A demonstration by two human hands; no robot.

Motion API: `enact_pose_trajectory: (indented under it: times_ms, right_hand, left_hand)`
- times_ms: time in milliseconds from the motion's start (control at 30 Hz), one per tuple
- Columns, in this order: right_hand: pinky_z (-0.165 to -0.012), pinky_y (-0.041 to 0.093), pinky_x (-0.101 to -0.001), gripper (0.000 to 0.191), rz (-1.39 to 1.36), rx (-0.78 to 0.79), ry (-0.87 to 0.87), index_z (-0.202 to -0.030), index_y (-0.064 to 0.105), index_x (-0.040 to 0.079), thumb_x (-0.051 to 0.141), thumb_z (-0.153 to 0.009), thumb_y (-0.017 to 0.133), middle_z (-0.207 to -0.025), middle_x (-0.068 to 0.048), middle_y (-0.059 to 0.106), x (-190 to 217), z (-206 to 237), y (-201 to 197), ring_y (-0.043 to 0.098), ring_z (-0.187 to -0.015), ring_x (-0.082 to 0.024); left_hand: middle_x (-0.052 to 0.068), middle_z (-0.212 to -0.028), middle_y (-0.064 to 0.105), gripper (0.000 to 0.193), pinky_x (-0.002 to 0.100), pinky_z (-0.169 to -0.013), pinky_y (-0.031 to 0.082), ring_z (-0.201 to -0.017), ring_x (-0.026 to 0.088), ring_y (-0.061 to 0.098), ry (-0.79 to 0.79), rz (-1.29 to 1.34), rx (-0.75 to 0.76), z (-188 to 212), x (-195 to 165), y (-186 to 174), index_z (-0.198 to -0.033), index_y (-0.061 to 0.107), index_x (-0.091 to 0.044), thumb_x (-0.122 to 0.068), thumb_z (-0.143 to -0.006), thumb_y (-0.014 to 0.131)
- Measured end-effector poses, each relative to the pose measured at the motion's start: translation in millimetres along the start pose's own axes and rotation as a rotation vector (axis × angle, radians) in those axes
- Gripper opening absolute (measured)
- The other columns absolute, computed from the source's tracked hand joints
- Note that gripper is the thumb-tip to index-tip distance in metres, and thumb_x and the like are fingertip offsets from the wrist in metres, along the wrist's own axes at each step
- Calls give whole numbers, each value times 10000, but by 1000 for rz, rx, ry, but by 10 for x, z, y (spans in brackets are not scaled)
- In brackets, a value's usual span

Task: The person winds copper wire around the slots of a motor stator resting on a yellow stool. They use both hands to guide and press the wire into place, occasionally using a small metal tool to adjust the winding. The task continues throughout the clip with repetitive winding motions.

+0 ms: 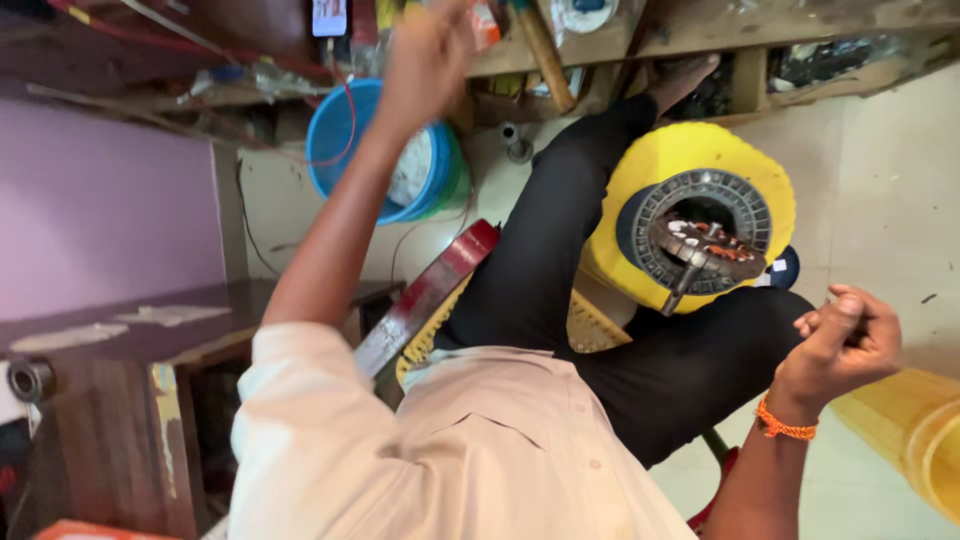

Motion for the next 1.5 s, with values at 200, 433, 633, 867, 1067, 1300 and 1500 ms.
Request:
enact_pose_trajectory:
  times_ms: [200,433,633,867,1067,1300,1500]
  right_hand:
    - [-572,447,-268,219,-42,-5,4,-1085,597,-95,72,-1203,518,-716,-63,497,-99,11,25,451,-594,-114]
    - [-509,405,-262,271,29,-145,-54,-1148,604,-77,179,-1224,565,-779,-47,465,-209,51,-226,417,-576,-116]
    - [-539,397,-272,313,318,-232,-9,-1070,612,-78,203,-1199,564,-780,-53,540,-282,564,-1045,463,-607,-123]
    - [-545,402,-257,171,322,-237,315,-1020,653,-33,96,-1105,580,-746,-2,513,-627,1054,-1386,458,-590,-98]
    - [-563,402,-275,210,496,-77,59,-1060,626,-85,91,-1160,569,-782,-33,543,-274,900,-973,491,-637,-117]
    - [-570,340,-280,197,106,-215,88,-1056,579,-28,136,-1160,547,-778,-24,489,-134,891,-1374,398,-629,-109]
    - [-598,415,-269,197,25,-354,87,-1060,614,-70,80,-1148,523,-798,-53,537,-20,1026,-1657,441,-642,-110]
  left_hand:
    - [112,-1226,700,416,416,-876,548,-918,282,702,-397,258,404,2007,-461,-72,-1316,637,-139,-335,-951,675]
    - [144,-1024,594,722,472,-758,505,-892,360,631,-392,-192,507,3081,-568,-418,-1550,427,-237,-455,-913,686]
    - [173,-1072,647,686,491,-842,503,-968,387,646,-448,17,359,3279,-356,-479,-1484,473,-102,-456,-933,678]
    - [202,-1205,674,692,498,-915,490,-1048,410,655,-422,112,269,3340,-317,-567,-1468,473,-74,-462,-933,678]
    - [199,-1063,674,661,503,-887,500,-997,415,655,-500,177,329,3265,-332,-594,-1463,484,-86,-450,-942,666]
    - [217,-1166,674,641,525,-859,502,-1018,439,655,-468,92,293,3255,-426,-516,-1465,460,-104,-454,-956,633]
    - [247,-1302,644,625,536,-907,508,-1111,461,645,-481,-15,332,3189,-501,-408,-1505,420,-139,-433,-976,578]
Point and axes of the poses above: each hand's wrist, its own z-axis away from the middle knuckle, its own y-axis out of the palm, x = y × z, the point moved 10 cm from there along -z, towards the middle knuckle
